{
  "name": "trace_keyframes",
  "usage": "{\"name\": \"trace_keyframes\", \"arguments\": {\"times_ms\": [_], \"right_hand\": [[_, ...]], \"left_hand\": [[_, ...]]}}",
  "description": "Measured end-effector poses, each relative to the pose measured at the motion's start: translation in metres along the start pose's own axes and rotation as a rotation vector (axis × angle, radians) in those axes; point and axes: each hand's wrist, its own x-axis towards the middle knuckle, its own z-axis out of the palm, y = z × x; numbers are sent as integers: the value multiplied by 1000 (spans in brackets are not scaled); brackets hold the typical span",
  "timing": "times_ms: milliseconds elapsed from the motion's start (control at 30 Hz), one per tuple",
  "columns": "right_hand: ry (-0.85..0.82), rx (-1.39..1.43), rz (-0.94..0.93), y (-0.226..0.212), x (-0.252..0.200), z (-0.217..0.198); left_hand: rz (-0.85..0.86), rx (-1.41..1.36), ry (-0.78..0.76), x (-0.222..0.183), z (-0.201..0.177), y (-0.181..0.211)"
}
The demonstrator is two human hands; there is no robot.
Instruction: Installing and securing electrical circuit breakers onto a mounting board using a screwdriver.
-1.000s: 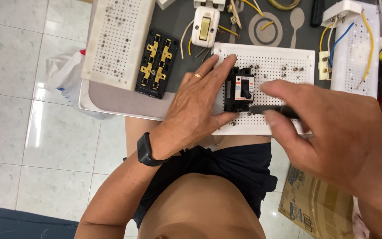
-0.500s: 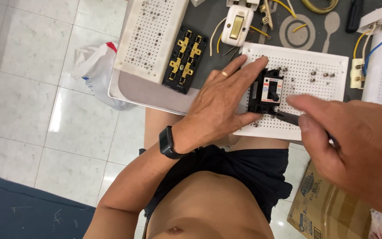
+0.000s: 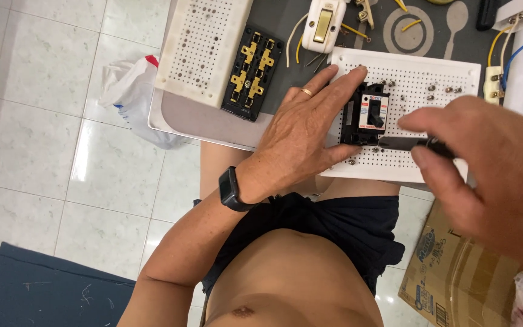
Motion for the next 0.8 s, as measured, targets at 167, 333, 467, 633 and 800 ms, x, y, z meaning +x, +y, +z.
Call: {"name": "trace_keyframes", "arguments": {"times_ms": [167, 333, 467, 633, 800], "right_hand": [[76, -15, 84, 8, -6, 6], [117, 31, -121, 4, -7, 7], [73, -70, 47, 7, -7, 9], [51, 0, -104, 7, -4, 7], [12, -93, -29, 4, -1, 1]], "left_hand": [[3, 9, 7, 1, 0, 0], [25, 1, 17, -1, 0, -2], [-2, -3, -13, 0, -2, 2], [4, 3, -13, 0, -4, 3], [-19, -8, -50, 2, -9, 8]]}}
